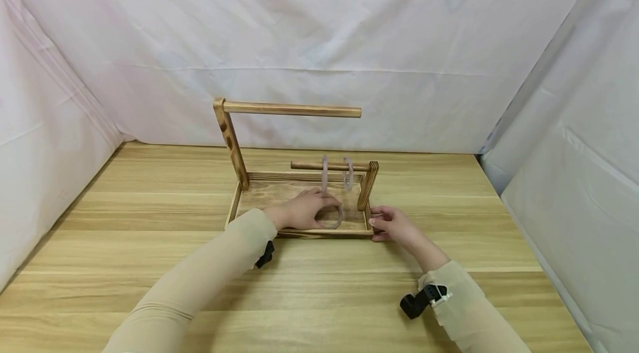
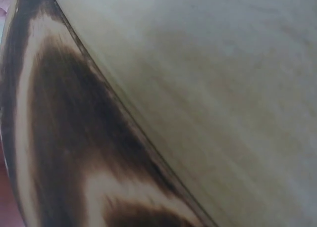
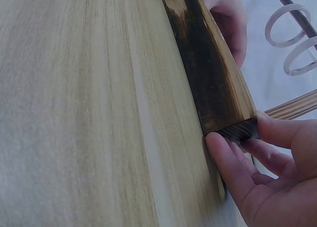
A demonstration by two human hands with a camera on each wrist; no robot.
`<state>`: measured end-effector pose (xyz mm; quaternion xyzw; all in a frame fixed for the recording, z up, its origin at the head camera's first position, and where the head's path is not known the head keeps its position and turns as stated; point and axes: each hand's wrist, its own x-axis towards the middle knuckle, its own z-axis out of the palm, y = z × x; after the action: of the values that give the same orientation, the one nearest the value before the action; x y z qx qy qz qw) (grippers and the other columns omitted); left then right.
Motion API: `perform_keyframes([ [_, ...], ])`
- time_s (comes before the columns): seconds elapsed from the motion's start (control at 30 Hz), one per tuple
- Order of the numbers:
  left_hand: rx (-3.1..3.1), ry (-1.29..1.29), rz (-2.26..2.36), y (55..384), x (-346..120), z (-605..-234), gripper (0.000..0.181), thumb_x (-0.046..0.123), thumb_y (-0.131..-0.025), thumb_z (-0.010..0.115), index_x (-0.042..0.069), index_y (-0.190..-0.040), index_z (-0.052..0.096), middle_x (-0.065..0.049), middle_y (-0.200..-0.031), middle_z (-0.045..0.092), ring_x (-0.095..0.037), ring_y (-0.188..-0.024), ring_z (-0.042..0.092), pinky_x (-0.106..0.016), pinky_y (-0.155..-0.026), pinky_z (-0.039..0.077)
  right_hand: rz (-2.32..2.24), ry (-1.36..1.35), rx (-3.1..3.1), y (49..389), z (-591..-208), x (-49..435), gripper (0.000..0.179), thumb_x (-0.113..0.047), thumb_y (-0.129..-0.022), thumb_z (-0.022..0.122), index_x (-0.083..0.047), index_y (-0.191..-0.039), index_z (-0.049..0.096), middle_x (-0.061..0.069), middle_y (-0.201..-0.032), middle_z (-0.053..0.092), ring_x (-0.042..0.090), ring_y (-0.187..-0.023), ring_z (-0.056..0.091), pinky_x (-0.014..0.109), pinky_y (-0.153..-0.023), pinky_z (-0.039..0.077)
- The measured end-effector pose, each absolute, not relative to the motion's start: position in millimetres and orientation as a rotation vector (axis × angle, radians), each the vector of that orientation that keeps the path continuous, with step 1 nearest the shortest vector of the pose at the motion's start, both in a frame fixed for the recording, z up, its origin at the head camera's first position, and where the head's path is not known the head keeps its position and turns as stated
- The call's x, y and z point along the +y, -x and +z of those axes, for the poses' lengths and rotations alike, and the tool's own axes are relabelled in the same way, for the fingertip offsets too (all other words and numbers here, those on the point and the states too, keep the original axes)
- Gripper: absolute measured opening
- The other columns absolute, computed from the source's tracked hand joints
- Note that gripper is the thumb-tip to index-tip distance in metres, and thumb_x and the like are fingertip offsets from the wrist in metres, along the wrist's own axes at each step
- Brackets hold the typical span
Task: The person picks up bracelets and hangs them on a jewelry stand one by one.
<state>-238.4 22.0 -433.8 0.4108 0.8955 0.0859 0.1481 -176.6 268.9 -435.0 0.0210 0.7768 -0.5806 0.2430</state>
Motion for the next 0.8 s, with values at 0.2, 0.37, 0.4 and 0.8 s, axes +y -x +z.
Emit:
perform_keyframes([
  [0.2,2.575,-1.258,0.235,241.7,23.2,-429.5,0.057,0.034,-0.086,0.064,0.020,-0.139,0.046,-0.003,-0.141,0.044,-0.026,-0.134,0.037,-0.037,-0.113,0.029,-1.587,-0.038,2.118,180.2,-436.7,270.1,0.051,-0.006,-0.097,0.046,0.016,-0.137,0.025,0.012,-0.109,0.051,0.010,-0.084,0.054,0.030,-0.078,0.056],
  [0.37,2.574,-1.239,0.234,242.4,22.7,-427.0,0.054,0.036,-0.087,0.063,0.021,-0.137,0.049,-0.003,-0.140,0.045,-0.027,-0.132,0.038,-0.035,-0.108,0.037,-1.590,-0.031,2.117,182.8,-437.3,270.6,0.050,-0.006,-0.097,0.046,0.016,-0.137,0.026,0.012,-0.108,0.051,0.009,-0.085,0.053,0.030,-0.079,0.056],
  [0.4,2.572,-1.231,0.235,242.3,22.5,-426.7,0.054,0.036,-0.086,0.063,0.021,-0.136,0.049,-0.003,-0.140,0.045,-0.026,-0.131,0.038,-0.035,-0.107,0.038,-1.592,-0.031,2.115,182.9,-437.4,270.4,0.050,-0.006,-0.097,0.046,0.016,-0.137,0.026,0.012,-0.108,0.050,0.009,-0.085,0.053,0.030,-0.079,0.056],
  [0.8,2.602,-1.217,0.236,247.5,22.3,-425.0,0.057,0.037,-0.083,0.065,0.021,-0.136,0.049,-0.005,-0.139,0.048,-0.024,-0.127,0.044,-0.035,-0.107,0.038,-1.595,-0.031,2.105,184.4,-436.7,271.0,0.051,-0.005,-0.097,0.045,0.016,-0.137,0.025,0.011,-0.107,0.049,0.010,-0.085,0.052,0.030,-0.079,0.056],
])
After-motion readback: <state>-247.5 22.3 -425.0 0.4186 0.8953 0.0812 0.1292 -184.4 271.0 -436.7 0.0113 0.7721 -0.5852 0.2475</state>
